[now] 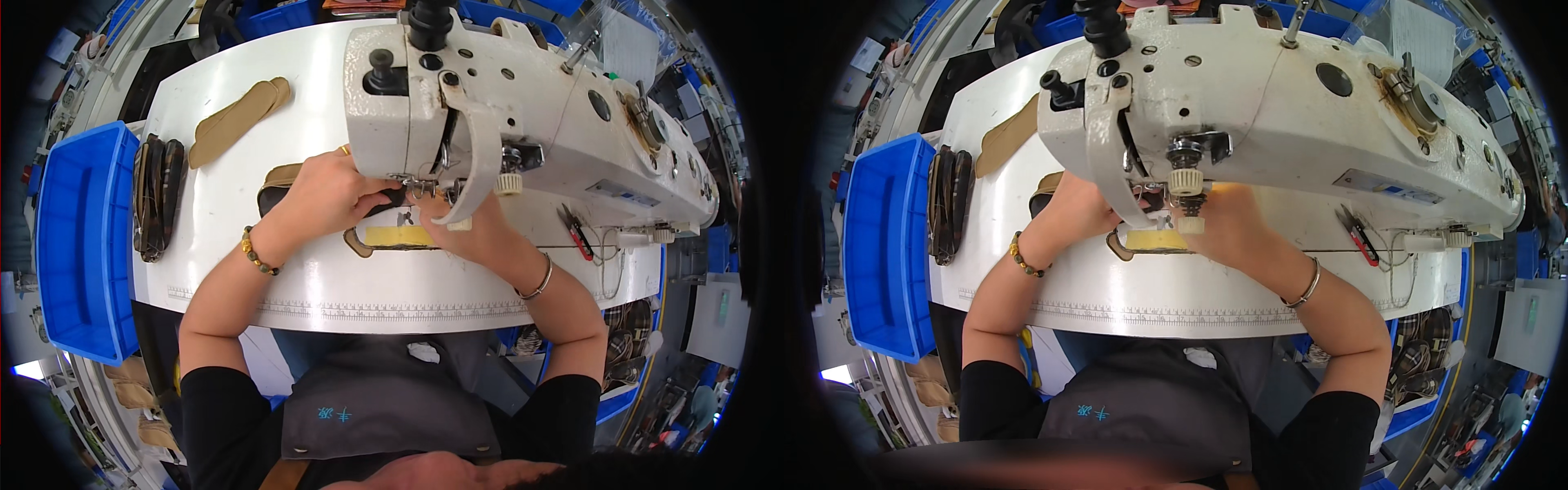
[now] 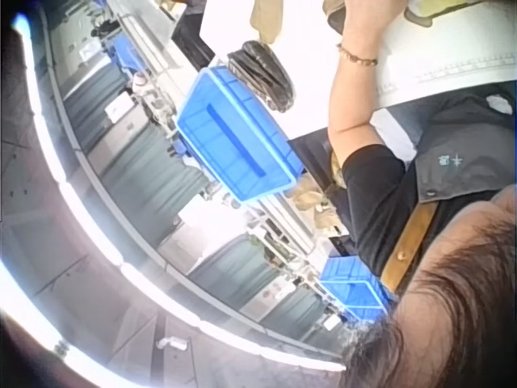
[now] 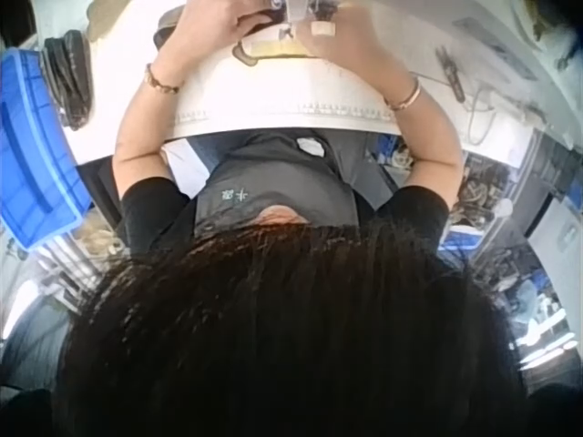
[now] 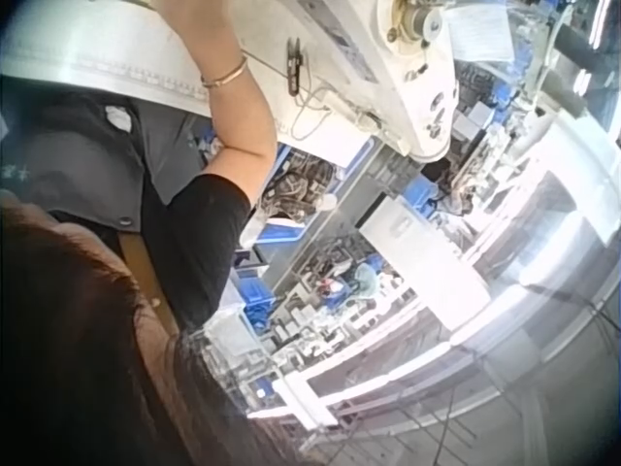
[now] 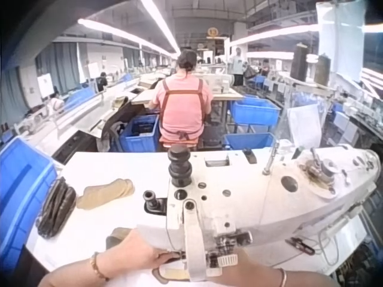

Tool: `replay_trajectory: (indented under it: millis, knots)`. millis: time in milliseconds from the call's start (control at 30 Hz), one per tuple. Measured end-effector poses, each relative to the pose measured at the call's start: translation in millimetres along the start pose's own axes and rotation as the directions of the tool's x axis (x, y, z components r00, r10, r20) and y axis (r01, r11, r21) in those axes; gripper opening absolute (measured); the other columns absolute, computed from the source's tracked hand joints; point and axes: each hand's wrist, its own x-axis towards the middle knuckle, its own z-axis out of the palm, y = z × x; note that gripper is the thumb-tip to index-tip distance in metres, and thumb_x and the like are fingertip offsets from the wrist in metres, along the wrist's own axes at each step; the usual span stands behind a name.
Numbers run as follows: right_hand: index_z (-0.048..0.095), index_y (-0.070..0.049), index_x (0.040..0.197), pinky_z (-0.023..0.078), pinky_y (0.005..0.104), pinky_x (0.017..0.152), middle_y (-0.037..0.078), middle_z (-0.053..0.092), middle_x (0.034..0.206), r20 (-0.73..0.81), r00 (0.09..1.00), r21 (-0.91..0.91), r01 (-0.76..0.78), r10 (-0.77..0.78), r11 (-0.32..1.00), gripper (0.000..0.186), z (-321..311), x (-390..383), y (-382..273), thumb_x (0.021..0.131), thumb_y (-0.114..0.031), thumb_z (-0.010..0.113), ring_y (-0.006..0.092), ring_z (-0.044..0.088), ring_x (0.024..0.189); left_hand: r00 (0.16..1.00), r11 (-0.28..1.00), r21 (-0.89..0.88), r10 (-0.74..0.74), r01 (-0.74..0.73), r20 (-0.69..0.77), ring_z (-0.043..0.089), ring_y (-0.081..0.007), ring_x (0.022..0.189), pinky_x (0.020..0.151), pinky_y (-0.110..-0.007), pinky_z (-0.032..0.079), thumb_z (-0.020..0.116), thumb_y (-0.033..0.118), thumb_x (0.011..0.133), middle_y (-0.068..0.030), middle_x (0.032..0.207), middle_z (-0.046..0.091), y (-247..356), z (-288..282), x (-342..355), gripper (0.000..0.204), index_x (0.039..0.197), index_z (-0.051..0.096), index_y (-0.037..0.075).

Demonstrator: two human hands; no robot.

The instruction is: Using an industrial sewing machine to stitch components of a fabric shoe upper.

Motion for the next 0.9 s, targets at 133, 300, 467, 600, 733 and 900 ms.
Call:
replay_trajectory:
  millis: [133, 300, 467, 600, 733, 900]
  knots:
    - [0.07, -0.008, 0.078, 0.049, 0.0391, 0.05, 0.011, 0.063, 0.062, -0.074, 0.993, -0.079, 0.088, -0.094, 0.993, 0.013, 4, 1, 4, 0.085, -0.017, 0.065, 0.03, 0.064, 0.057, 1.0, 1.0, -0.001, 0.019, -0.019, -0.001, 0.067, -0.0226, 0.082, 0.067, -0.033, 0.053, 0.079, 0.019, 0.07, -0.0028, 0.089, 0.071, 1, 1, 1, 0.025, 0.096, 0.078, 0.018]
    - [0.072, -0.009, 0.093, 0.049, 0.039, 0.049, 0.013, 0.065, 0.067, 0.111, 0.99, -0.225, 0.11, -0.086, 0.968, 0.013, 16, -14, -6, 0.086, -0.016, 0.064, 0.0296, 0.064, 0.057, 1.0, 1.0, -0.026, 0.004, -0.004, -0.003, 0.067, -0.0232, 0.081, 0.066, -0.034, 0.053, 0.079, 0.018, 0.07, -0.0044, 0.089, 0.071, 0, 2, -3, 0.025, 0.095, 0.078, 0.018]
    - [0.069, -0.006, 0.105, 0.05, 0.0387, 0.048, 0.012, 0.065, 0.07, 0.161, 0.966, -0.094, -0.19, 0.204, 0.977, 0.02, 16, -19, -13, 0.087, -0.012, 0.061, 0.0272, 0.065, 0.057, 0.999, 0.998, -0.047, -0.047, 0.046, -0.022, 0.067, -0.0236, 0.08, 0.063, -0.034, 0.053, 0.08, 0.018, 0.069, -0.0042, 0.091, 0.07, 3, 2, -2, 0.024, 0.093, 0.079, 0.017]
    - [0.065, 0.0, 0.106, 0.051, 0.0385, 0.048, 0.012, 0.064, 0.068, 0.221, 0.958, -0.416, 0.263, -0.184, 0.87, 0.022, 10, -14, -11, 0.086, -0.008, 0.059, 0.027, 0.065, 0.057, 0.997, 0.996, -0.04, -0.076, 0.076, -0.022, 0.067, -0.0237, 0.083, 0.064, -0.035, 0.054, 0.081, 0.019, 0.068, -0.0051, 0.091, 0.069, 5, 3, -1, 0.024, 0.092, 0.079, 0.017]
    - [0.067, -0.01, 0.116, 0.047, 0.033, 0.082, -0.002, 0.068, 0.092, 0.269, 0.94, -0.726, 0.341, -0.209, 0.597, 0.026, 18, -27, -7, 0.096, -0.021, 0.054, 0.008, 0.063, 0.088, 0.993, 0.994, -0.052, -0.103, 0.101, -0.057, 0.066, -0.0238, 0.087, 0.065, -0.035, 0.055, 0.082, 0.019, 0.068, -0.0056, 0.092, 0.068, 7, 1, 1, 0.025, 0.093, 0.079, 0.017]
    - [0.067, -0.007, 0.115, 0.047, 0.0214, 0.071, 0.001, 0.07, 0.096, 0.339, 0.908, -0.033, -0.25, 0.246, 0.968, 0.022, 16, -18, -5, 0.095, -0.012, 0.059, 0.0064, 0.065, 0.091, 0.99, 0.99, -0.054, -0.133, 0.131, -0.042, 0.066, -0.0239, 0.086, 0.066, -0.035, 0.056, 0.082, 0.019, 0.068, -0.0034, 0.091, 0.069, 6, 3, 2, 0.026, 0.093, 0.079, 0.019]
